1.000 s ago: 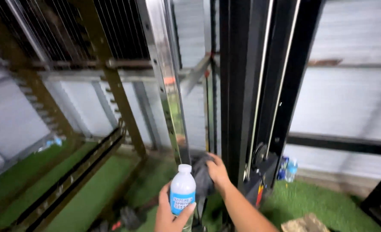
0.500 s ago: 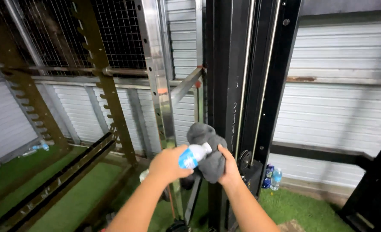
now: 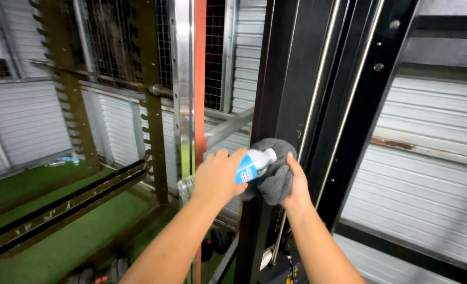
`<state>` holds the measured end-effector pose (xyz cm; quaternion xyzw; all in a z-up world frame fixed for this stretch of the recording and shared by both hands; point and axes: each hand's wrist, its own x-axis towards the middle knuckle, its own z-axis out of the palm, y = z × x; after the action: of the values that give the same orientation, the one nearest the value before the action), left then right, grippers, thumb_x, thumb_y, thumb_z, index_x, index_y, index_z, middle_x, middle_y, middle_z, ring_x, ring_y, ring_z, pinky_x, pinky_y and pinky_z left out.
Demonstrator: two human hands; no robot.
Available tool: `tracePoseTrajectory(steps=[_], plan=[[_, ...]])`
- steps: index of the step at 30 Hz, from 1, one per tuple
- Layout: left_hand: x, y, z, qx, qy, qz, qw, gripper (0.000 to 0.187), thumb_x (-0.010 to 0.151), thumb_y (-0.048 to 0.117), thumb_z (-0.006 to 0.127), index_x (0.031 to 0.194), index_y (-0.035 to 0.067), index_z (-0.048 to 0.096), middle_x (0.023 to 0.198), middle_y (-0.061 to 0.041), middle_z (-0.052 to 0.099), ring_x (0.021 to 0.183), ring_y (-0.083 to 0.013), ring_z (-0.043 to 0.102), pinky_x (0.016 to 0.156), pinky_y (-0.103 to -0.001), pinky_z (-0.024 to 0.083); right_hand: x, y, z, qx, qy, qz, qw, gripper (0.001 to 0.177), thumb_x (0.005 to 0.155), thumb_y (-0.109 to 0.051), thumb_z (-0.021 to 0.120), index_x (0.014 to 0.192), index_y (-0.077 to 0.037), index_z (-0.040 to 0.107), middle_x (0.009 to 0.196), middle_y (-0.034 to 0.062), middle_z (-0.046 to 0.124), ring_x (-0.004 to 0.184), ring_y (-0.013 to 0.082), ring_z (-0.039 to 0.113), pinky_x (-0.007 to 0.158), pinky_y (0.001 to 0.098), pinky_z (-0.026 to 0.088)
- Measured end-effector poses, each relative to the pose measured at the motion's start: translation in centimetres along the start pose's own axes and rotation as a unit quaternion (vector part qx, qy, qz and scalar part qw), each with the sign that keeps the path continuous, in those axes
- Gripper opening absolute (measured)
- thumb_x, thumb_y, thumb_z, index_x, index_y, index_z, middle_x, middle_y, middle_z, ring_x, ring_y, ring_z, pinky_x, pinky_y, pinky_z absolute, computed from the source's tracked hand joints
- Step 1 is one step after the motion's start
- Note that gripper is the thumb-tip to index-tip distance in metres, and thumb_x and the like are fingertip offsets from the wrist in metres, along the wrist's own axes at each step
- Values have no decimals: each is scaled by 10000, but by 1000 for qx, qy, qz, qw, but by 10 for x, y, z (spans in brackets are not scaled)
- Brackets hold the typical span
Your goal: Wiping down the frame and vertical bars of a cable machine with a cloth and water.
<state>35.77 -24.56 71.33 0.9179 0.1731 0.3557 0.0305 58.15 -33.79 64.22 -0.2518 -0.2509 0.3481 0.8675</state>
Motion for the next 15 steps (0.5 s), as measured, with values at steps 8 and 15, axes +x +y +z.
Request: tracePoseTrajectory(steps=[8, 15], plan=[[37, 29, -8, 65, 61, -7, 996, 857, 615, 270, 917, 1381, 228, 535, 1101, -116, 623, 1018, -357, 634, 782, -459, 564, 14, -33, 49, -30, -47, -73, 996, 526, 949, -388, 596, 1357, -56, 565, 1241, 120, 694, 1116, 289, 672, 973, 462, 535], [92, 34, -17, -386, 87, -27, 918, 505, 690, 318, 895, 1123, 115, 730, 885, -42, 781, 782, -145, 732, 736, -320, 576, 102, -122, 124, -402, -16, -477, 781, 541, 871, -180, 790, 1334, -7, 573, 1147, 67, 720, 1044, 178, 685, 937, 329, 550]])
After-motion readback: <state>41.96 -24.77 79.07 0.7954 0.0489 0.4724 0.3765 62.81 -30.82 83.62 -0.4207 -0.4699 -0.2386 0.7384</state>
